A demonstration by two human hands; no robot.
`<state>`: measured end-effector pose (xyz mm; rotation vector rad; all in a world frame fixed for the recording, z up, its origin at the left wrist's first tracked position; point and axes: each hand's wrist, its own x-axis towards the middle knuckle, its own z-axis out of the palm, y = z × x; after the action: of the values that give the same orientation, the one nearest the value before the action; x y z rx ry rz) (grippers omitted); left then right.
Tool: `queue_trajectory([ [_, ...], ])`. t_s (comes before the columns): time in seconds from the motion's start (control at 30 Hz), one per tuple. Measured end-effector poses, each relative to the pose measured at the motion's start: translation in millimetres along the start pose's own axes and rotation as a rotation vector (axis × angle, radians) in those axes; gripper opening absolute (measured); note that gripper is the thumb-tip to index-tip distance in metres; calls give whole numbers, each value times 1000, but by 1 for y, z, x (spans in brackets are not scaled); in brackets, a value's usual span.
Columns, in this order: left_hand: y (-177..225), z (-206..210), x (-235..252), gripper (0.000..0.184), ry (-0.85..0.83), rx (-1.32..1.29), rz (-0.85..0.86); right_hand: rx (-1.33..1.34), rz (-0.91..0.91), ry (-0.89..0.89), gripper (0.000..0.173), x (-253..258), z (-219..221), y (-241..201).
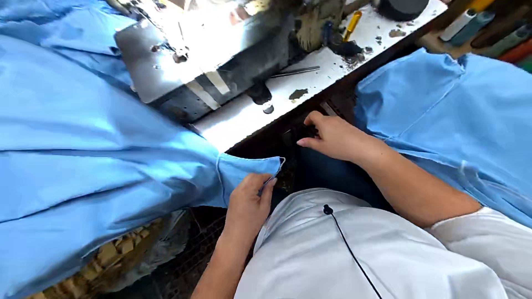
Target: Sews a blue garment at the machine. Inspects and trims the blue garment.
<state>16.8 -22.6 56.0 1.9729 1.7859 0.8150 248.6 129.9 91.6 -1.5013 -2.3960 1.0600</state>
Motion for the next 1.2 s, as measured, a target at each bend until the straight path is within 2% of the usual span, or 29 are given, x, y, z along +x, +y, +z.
queue_trajectory([
  [0.07,0,2,-4,25,16,31,-3,-117,-15,-72,36,-14,-2,-20],
  [0.17,4,4,-8,26,18,108,22,-120,-151,-123,25,-27,5,-36],
  [0.3,8,2,-11,26,27,175,50,-200,-173,-254,24,-24,15,-52],
  [0.43,8,3,-14,27,30,205,63,-239,-202,-284,21,-15,26,-61],
  [0.53,7,1,-17,27,48,188,55,-227,-181,-206,23,6,27,-49],
  [0.63,4,-6,-25,26,86,88,12,-263,29,-57,22,30,17,-18],
  [0.7,1,-8,-27,23,135,-27,-19,-214,66,-39,24,27,8,-13],
  [0.77,-1,-6,-31,21,163,-141,-49,4,-62,-102,32,11,16,-20],
  [0.83,-2,-4,-32,19,184,-196,-48,338,-203,-216,47,-3,45,-32],
  [0.87,-2,-3,-32,17,191,-205,-42,445,-241,-305,47,-7,59,-39],
  [0.93,-1,-4,-34,18,189,-195,-44,490,-365,-430,30,-8,75,-45],
  [1.03,-1,-14,-41,24,170,-227,-143,537,-519,-352,23,0,74,-26],
  [1.1,-3,-21,-48,17,186,-370,-243,513,-412,-217,24,13,66,-4],
  [1.17,-6,-22,-53,7,219,-530,-340,244,-192,-122,24,26,64,15],
  [1.2,-6,-22,-54,6,222,-592,-381,71,-81,-147,23,30,66,18],
])
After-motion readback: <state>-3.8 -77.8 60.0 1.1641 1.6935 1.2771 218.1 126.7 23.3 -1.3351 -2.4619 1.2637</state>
